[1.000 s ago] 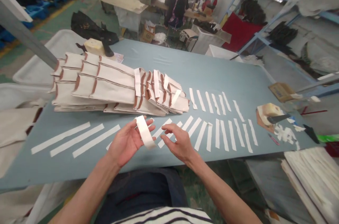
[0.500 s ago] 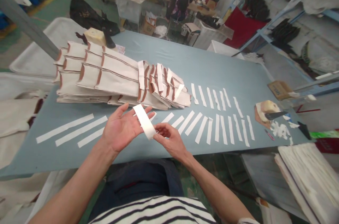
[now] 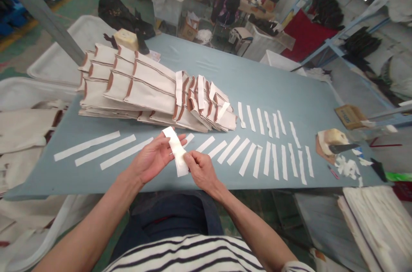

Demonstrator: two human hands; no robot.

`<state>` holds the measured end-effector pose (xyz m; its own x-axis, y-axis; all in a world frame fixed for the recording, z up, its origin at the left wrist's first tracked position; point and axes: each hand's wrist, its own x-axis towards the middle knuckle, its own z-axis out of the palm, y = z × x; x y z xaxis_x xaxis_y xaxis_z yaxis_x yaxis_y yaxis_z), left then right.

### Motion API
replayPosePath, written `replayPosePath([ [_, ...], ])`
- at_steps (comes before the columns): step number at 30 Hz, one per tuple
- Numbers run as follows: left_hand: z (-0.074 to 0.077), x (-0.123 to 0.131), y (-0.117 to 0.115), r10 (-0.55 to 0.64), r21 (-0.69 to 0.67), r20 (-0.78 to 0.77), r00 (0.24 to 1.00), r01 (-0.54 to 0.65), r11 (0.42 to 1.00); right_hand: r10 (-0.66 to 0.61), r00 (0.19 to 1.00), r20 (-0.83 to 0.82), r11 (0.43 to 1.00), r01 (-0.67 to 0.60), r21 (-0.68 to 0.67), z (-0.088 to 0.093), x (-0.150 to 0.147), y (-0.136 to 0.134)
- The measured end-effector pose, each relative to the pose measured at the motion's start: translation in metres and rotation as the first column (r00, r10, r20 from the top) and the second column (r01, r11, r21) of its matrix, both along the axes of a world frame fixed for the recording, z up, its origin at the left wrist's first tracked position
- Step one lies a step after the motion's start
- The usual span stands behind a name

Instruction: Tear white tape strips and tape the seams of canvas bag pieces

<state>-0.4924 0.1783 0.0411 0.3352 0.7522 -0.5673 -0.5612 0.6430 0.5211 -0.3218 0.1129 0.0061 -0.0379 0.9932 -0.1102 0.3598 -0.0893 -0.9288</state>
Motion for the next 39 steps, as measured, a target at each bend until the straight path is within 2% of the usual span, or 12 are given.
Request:
replayPosePath([
  [3, -0.002, 0.000, -0.006, -0.042, 0.050, -0.024, 0.999, 0.043, 0.998, 0.062, 0.985, 0.159, 0.993, -0.076, 0.086, -0.001, 0.008, 0.000],
  [7, -0.001, 0.004, -0.008, -0.106, 0.170, -0.083, 0.991, 0.119, 0.978, 0.091, 0.966, 0.243, 0.984, -0.125, 0.128, -0.002, 0.021, 0.001],
  [13, -0.007, 0.016, -0.008, -0.125, 0.270, -0.126, 0.984, 0.155, 0.950, 0.139, 0.909, 0.392, 0.951, -0.233, 0.202, -0.001, 0.042, 0.000],
  [18, -0.009, 0.028, -0.009, -0.068, 0.267, -0.128, 0.989, 0.101, 0.958, 0.108, 0.893, 0.436, 0.947, -0.226, 0.229, 0.003, 0.059, 0.001],
  [21, -0.008, 0.033, -0.008, -0.020, 0.225, -0.098, 0.995, 0.042, 0.973, 0.050, 0.933, 0.356, 0.966, -0.135, 0.219, 0.002, 0.059, 0.000],
  [23, -0.007, 0.035, -0.007, -0.005, 0.204, -0.080, 0.997, 0.021, 0.979, -0.014, 0.972, 0.233, 0.982, -0.030, 0.185, -0.001, 0.052, -0.001],
  [26, -0.008, 0.039, -0.007, 0.034, 0.169, -0.058, 0.998, -0.023, 0.985, -0.088, 0.996, -0.031, 0.995, 0.090, 0.051, -0.010, 0.040, 0.002],
  [29, -0.009, 0.043, -0.009, 0.075, 0.140, -0.039, 0.996, -0.069, 0.988, -0.133, 0.966, -0.222, 0.990, 0.118, -0.080, -0.018, 0.031, 0.003],
  [33, -0.011, 0.046, -0.013, 0.088, 0.094, -0.013, 0.996, -0.086, 0.992, -0.130, 0.962, -0.241, 0.990, 0.112, -0.086, -0.018, 0.029, 0.001],
  [39, -0.020, 0.047, -0.026, 0.027, 0.052, 0.028, 0.999, -0.028, 0.998, -0.094, 0.972, -0.216, 0.995, 0.084, -0.058, -0.011, 0.032, -0.006],
])
